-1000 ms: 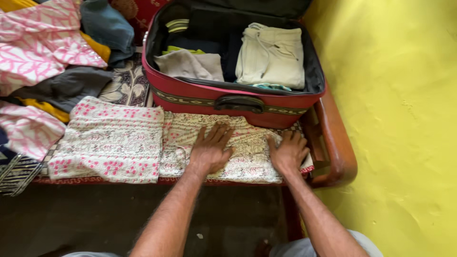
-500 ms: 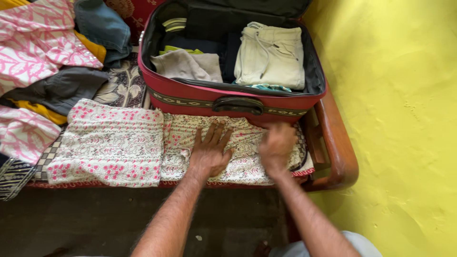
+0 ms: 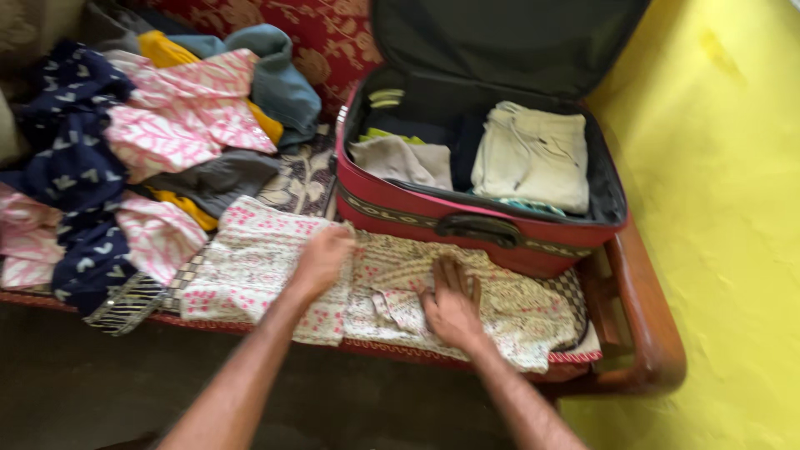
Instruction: The person picks up a white patterned cloth and a pink and white patterned shirt from a pile, folds them one at a time, and places them inside an open red suitcase.
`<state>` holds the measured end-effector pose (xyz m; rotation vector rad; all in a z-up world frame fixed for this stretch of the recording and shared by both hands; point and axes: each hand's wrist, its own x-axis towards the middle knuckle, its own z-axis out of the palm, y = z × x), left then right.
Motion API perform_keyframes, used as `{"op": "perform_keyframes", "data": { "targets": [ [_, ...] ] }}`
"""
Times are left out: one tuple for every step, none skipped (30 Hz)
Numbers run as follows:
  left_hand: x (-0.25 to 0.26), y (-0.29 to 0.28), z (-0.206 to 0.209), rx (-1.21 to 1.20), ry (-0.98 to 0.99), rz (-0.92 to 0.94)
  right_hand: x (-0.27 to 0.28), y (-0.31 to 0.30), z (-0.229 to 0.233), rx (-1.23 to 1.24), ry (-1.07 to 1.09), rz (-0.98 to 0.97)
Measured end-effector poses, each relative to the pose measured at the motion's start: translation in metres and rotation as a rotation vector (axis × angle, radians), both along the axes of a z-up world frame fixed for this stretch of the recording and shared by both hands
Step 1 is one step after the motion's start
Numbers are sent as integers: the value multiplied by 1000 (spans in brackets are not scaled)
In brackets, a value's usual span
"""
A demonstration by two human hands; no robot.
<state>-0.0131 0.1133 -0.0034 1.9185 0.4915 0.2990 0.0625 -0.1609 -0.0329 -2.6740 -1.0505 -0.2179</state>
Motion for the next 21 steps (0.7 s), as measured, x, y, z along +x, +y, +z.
{"op": "perform_keyframes", "data": {
  "targets": [
    [-21, 24, 6, 65, 139, 242, -4, 14, 2, 66, 53, -71],
    [-42, 42, 10, 526, 43, 475, -15, 33, 4, 126, 109, -142],
    [-65, 58, 13, 528, 374, 532, -27, 51, 9, 186, 167, -214],
    [-81, 67, 13, 628, 413, 622, -41, 68, 16, 208, 276, -147],
    [-99, 75, 13, 729, 453, 709, -54, 84, 23, 229, 384, -79],
    [-113, 81, 12, 733, 485, 691, -64, 99, 31, 250, 490, -12],
    [-124, 85, 10, 736, 517, 672, -72, 114, 37, 174, 431, 13],
    [-130, 90, 8, 739, 546, 653, -77, 128, 40, 101, 369, 37],
    [-131, 94, 7, 629, 530, 586, -81, 137, 42, 27, 306, 61],
    [-133, 96, 5, 517, 513, 519, -81, 142, 43, 16, 329, 37],
    [-137, 99, 5, 406, 494, 452, -80, 146, 42, 5, 353, 13],
    [-141, 104, 6, 421, 518, 466, -76, 149, 42, -8, 370, -12],
    [-147, 109, 7, 436, 543, 479, -73, 151, 40, 31, 388, -18],
    [-151, 110, 6, 446, 570, 486, -71, 148, 38, 64, 408, -29],
    [-155, 111, 6, 471, 580, 504, -69, 144, 36, 97, 427, -41],
    [-163, 116, 8, 499, 590, 523, -67, 143, 35, 141, 391, -7],
    [-166, 118, 9, 526, 600, 542, -65, 143, 36, 185, 354, 27],
    [-165, 119, 10, 530, 613, 529, -65, 145, 39, 233, 320, 60],
    [-163, 119, 12, 533, 627, 516, -65, 150, 43, 149, 412, 3],
    [-160, 115, 12, 533, 642, 499, -64, 154, 48, 59, 505, -55],
    [-154, 112, 12, 609, 591, 468, -66, 157, 53, -34, 597, -111]
  ]
}}
